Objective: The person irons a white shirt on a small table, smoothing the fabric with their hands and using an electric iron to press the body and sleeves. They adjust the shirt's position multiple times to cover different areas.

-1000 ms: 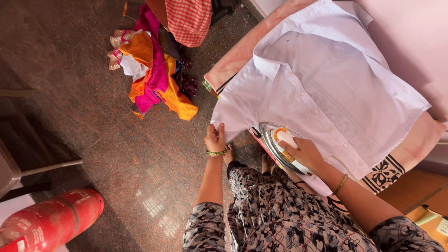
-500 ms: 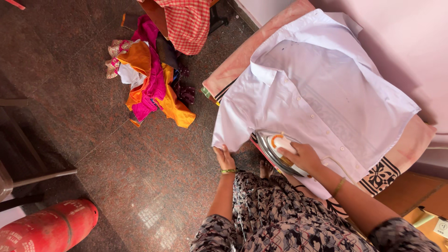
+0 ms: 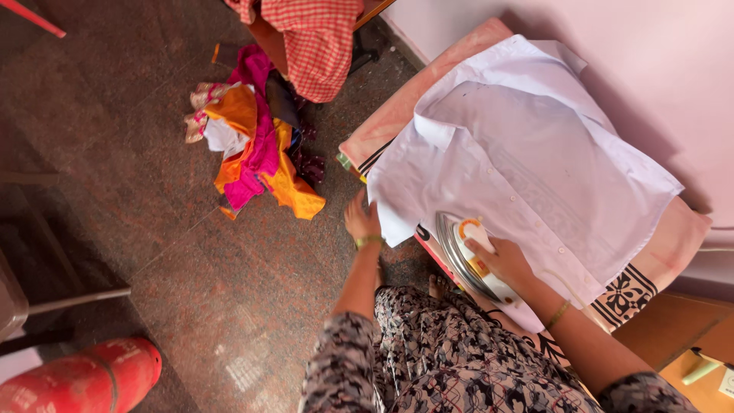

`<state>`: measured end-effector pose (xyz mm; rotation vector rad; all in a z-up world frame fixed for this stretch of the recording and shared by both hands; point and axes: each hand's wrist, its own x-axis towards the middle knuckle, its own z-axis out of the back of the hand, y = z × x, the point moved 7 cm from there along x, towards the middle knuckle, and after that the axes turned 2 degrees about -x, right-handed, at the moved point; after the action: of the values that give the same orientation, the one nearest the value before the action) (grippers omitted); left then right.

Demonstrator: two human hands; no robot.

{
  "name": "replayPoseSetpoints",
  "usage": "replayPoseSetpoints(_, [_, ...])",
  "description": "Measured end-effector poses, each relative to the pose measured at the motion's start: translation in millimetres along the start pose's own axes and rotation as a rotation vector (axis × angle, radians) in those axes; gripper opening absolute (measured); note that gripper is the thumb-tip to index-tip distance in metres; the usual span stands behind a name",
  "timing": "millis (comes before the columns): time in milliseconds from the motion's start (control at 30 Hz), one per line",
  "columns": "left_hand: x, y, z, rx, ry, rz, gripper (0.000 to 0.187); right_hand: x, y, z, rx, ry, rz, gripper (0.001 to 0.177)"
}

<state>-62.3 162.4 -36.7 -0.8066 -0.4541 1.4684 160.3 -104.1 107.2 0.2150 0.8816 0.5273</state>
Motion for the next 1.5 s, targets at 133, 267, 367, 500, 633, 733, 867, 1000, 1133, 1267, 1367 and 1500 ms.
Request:
replayPoseSetpoints(133, [60.5,-53.9,-25.2,0.204,0.035,-0.31,0.064,-2.0,-39.1,-4.1,0.034,-0.022,0.002,0.079])
replayPoseSetpoints(267, [102.4,-77.9,-56.9,0.379,0.199,-0.377,0.053,-2.4,-40.4,4.6,-0.047,-0.162,0.105,0.076])
replayPoseSetpoints(367, [118.7,-84.8,-76.9,0.434,0.292,-0.341,0.039,-6.6,-15.8,7.5,-0.091,-0.184,0.096,0.075])
replayPoseSetpoints(500, [139.0,-77.5,-89.4,0.255,0.229,-0.329,0.024,-12.0,23.1,20.2,-0.129,-0.214,0.174,0.075])
replayPoseSetpoints(633, [158.0,-48.4,-79.0,0.125,0.176,-0.146,0.027,-6.4,36.6,22.5,-0.151,-0.189,0.109,0.075])
replayPoseSetpoints(733, [158.9,-53.4,-71.6,0.127,0.203,-0.2,0.027,2.7,41.3,22.0,-0.151,-0.257,0.108,0.075])
replayPoseSetpoints(867, [150.3,-60.3,-58.1,0.096,0.267,-0.153,0.024,11.1,28.7,9.1,-0.162,-0.139,0.164,0.069])
replayPoseSetpoints(1000, [141.7,-74.4,-50.3,0.134,0.267,-0.168,0.022,-0.9,22.2,5.5,-0.218,-0.151,0.379,0.061])
replayPoseSetpoints(1133, [139.4,-72.9,-56.0,0.179,0.275,-0.221,0.02,2.9,10.7,8.1,-0.104,-0.185,0.326,0.055])
replayPoseSetpoints(1267, [149.3,-64.2,-67.0,0.176,0.271,-0.382,0.02,2.6,1.3,14.2,0.012,-0.214,0.351,0.054])
replayPoseSetpoints(1367, [152.6,-54.6,-72.7,0.171,0.309,-0.451,0.021,2.3,3.9,-2.0,-0.153,-0.104,0.344,0.052])
replayPoseSetpoints(1500, [150.6,-52.9,-76.1,0.195,0.31,-0.435,0.021,-0.4,37.4,-17.4,-0.191,-0.183,0.461,0.053])
